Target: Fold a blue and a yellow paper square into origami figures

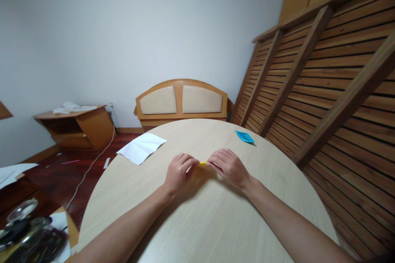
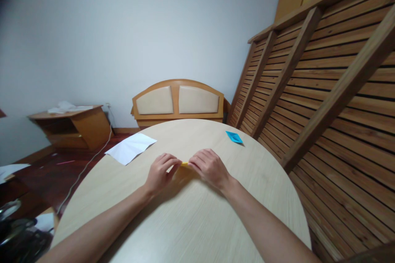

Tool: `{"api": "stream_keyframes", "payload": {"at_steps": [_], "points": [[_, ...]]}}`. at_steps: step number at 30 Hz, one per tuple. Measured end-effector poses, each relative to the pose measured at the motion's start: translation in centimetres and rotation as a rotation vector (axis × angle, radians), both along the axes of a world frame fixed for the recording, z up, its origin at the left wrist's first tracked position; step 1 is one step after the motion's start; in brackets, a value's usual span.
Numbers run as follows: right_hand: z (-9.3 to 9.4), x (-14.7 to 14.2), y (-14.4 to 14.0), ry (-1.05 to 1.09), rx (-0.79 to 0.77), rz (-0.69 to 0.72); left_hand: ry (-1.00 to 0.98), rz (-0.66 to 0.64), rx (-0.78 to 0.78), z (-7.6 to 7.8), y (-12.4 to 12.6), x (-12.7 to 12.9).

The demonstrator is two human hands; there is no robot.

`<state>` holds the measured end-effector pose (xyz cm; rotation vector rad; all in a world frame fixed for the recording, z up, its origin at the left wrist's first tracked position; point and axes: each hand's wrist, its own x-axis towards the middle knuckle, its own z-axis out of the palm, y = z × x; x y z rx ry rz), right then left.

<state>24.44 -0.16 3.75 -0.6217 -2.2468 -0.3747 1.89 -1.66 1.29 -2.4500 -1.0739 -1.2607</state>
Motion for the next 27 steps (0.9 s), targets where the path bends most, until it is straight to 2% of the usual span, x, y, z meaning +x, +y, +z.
{"api": "stream_keyframes", "payload": {"at_steps": [6, 13, 17, 22, 27], "points": [[-0.7, 0.0, 0.3, 0.103, -0.057, 0.053, -0.071, -0.041, 0.026, 0.2, -0.2, 0.3], [-1.0, -0.2, 0.4, 0.049, -0.119, 0.094, -0.103, -0.062, 0.015, 0.3, -0.3, 0.4], [-1.1, -0.1, 0.5, 0.062, -0.114, 0.093, -0.154, -0.044, -0.076, -0.2, -0.1, 0.3], [-1.3, 0.1, 1.0, 0.149, -0.131, 0.074, -0.369, 0.022, -0.3, -1.1, 0.3, 0.1], [-1.5, 0.1, 1.2, 0.276, -0.213, 0.065, -0.491, 0.046, -0.395, -0.9, 0.7, -0.1]]}}
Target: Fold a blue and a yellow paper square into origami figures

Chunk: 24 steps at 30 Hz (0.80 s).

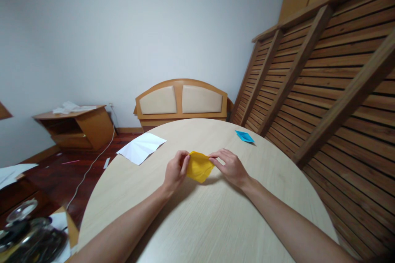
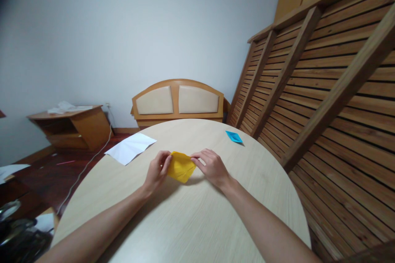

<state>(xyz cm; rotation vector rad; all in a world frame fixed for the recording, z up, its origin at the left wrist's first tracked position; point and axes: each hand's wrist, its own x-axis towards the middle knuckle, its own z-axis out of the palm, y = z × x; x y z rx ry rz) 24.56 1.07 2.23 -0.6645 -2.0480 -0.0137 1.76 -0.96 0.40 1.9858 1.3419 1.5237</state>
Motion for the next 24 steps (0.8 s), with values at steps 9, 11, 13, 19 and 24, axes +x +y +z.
{"api": "stream_keyframes", "payload": {"at_steps": [9, 11, 13, 19, 24], "points": [[-0.33, 0.65, 0.65, 0.074, -0.076, -0.095, -0.037, -0.108, -0.111, 0.53, 0.06, -0.09], [-0.4, 0.75, 0.74, 0.072, -0.08, -0.093, -0.024, -0.145, -0.125, 0.58, -0.05, -0.01], [-0.44, 0.8, 0.78, 0.068, -0.086, -0.089, -0.017, -0.166, -0.132, 0.61, -0.12, 0.05], [-0.54, 0.87, 0.59, 0.035, -0.113, -0.061, 0.028, -0.157, -0.124, 0.46, -0.12, 0.04], [-0.44, 0.62, 0.2, -0.037, -0.127, 0.039, 0.137, -0.162, -0.087, 0.24, -0.3, 0.16]]}}
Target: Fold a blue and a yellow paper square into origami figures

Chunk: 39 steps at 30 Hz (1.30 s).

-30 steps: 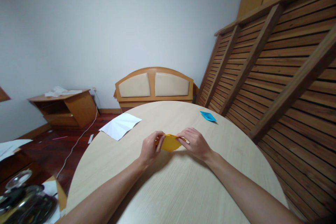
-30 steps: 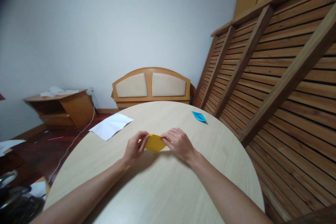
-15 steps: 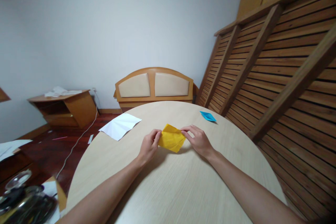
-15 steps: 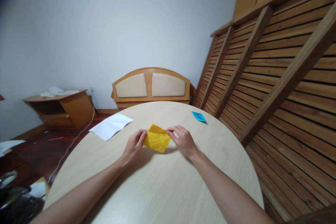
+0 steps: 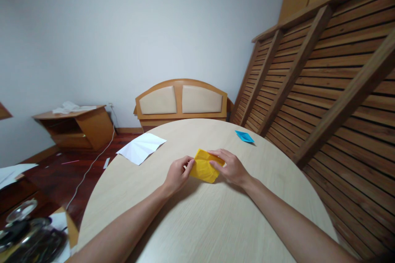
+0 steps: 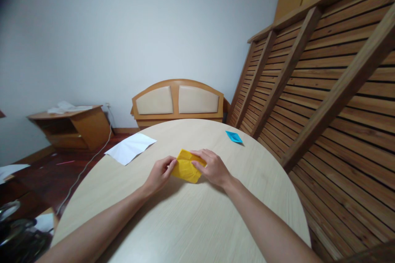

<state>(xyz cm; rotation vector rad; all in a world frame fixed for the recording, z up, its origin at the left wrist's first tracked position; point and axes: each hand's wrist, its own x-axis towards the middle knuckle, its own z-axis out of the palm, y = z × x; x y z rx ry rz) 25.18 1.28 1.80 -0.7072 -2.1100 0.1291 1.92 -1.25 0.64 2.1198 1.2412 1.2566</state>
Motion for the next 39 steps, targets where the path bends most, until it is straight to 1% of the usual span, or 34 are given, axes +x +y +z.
{"api": "stream_keyframes", "payload": {"at_steps": [3, 11, 15, 26, 32, 39], "points": [[0.18, -0.18, -0.19, -0.024, 0.035, 0.025, 0.021, -0.013, 0.003, 0.0, -0.11, 0.15], [0.42, -0.26, -0.27, -0.118, 0.201, 0.041, -0.035, -0.029, -0.033, 0.04, -0.03, 0.23], [0.29, -0.39, -0.2, -0.16, 0.246, 0.037, -0.035, -0.035, -0.052, -0.04, 0.01, 0.23], [0.05, -0.32, -0.24, -0.217, 0.217, 0.028, -0.037, -0.029, -0.063, 0.27, -0.19, 0.34], [0.03, -0.35, -0.2, -0.139, 0.135, 0.015, -0.03, -0.028, -0.055, 0.11, -0.11, 0.32], [0.2, -0.49, -0.37, -0.131, 0.147, 0.01, -0.023, -0.045, -0.059, 0.2, -0.21, 0.31]]}}
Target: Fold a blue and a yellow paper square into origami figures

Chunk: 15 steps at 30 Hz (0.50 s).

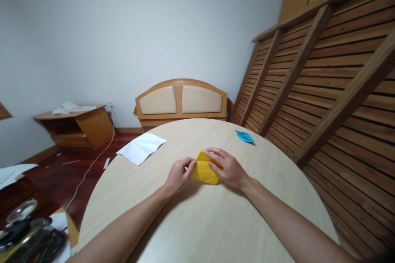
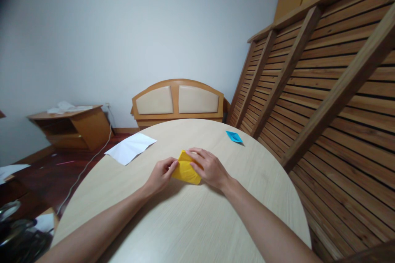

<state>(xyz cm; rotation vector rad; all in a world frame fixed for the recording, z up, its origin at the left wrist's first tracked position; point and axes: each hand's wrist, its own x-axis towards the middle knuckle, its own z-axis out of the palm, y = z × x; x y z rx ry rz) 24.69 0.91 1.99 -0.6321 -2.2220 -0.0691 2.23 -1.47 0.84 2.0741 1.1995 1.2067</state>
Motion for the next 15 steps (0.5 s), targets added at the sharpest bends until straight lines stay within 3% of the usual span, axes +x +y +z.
{"api": "stream_keyframes", "payload": {"at_steps": [15], "points": [[-0.06, -0.05, -0.02, -0.031, 0.087, 0.063, -0.058, -0.031, -0.064, 0.23, -0.01, -0.01]]}}
